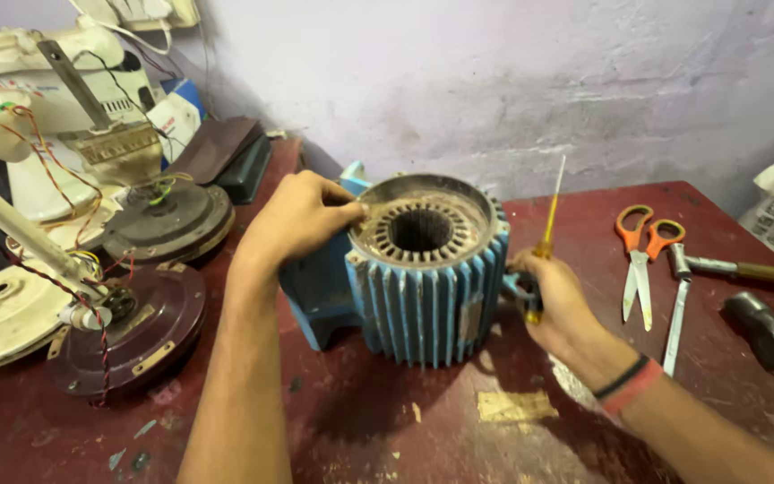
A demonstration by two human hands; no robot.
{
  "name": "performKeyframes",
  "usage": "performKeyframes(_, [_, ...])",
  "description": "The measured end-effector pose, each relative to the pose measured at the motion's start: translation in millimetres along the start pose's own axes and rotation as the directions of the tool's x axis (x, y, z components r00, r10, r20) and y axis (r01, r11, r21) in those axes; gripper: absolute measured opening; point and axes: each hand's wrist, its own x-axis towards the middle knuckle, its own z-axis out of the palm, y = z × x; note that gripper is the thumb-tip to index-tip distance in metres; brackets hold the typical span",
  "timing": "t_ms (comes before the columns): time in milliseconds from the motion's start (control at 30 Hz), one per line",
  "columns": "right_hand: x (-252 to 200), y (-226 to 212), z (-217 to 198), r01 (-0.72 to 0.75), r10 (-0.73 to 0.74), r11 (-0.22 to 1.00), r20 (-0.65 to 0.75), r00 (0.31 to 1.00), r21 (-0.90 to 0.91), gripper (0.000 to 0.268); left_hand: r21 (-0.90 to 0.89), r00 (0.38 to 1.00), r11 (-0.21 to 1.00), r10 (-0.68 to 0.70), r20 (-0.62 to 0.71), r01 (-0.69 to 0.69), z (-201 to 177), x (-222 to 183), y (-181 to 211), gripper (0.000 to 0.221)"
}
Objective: The person uses a screwdriver to scrape and clean the interior slots of a blue electric motor stator. They rotate the motor to access different sections and continue scraping debris from the inner surface throughout the clip.
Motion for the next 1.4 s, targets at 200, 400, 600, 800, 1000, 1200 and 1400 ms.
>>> performKeyframes(200, [-75.4,13.5,6.2,0.036,-0.093,0.975,-0.251,0.964,-0.221,0.005,-0.268,0.998,0.962,0.057,0.031,-0.046,-3.7,12.0,-11.3,0.022])
performKeyframes(400, [-118.2,26.8,13.8,0.374,-0.409,0.883,-0.075,0.909,-0.283,0.009,-0.418,0.989,0.906,-0.001,-0.150,-0.063,7.4,31.8,-19.3,0.018])
performKeyframes(600, [-97.0,-42.2,17.1,0.458,-0.470,0.881,-0.112,0.875,-0.120,0.023,-0.344,0.911,0.931,-0.034,-0.411,-0.120,12.4,34.8,-23.7,0.018])
performKeyframes(800, [-58.8,-108.1,29.9,0.492,-0.487,0.615,0.194,0.852,-0.616,0.057,-0.262,0.890,0.943,0.070,-0.451,-0.207,11.9,33.7,-23.1,0.017])
performKeyframes(1000, [-41.9,-194.4,82.3,0.570,-0.348,0.360,0.461,0.817,-0.738,0.026,-0.121,0.837,0.938,0.224,-0.499,-0.324,11.4,34.0,-27.4,0.038])
performKeyframes(1200, [-29.4,-200.5,100.5,0.563,-0.090,0.659,0.691,0.718,-0.499,0.043,-0.256,0.802,0.792,0.426,-0.418,-0.555,15.9,37.6,-18.5,0.086])
performKeyframes(1400, [-3.5,-177.0,109.2,0.133,0.005,0.987,0.853,0.521,-0.087,0.045,-0.344,0.837,0.763,0.498,-0.227,-0.547,37.1,42.8,6.4,0.055])
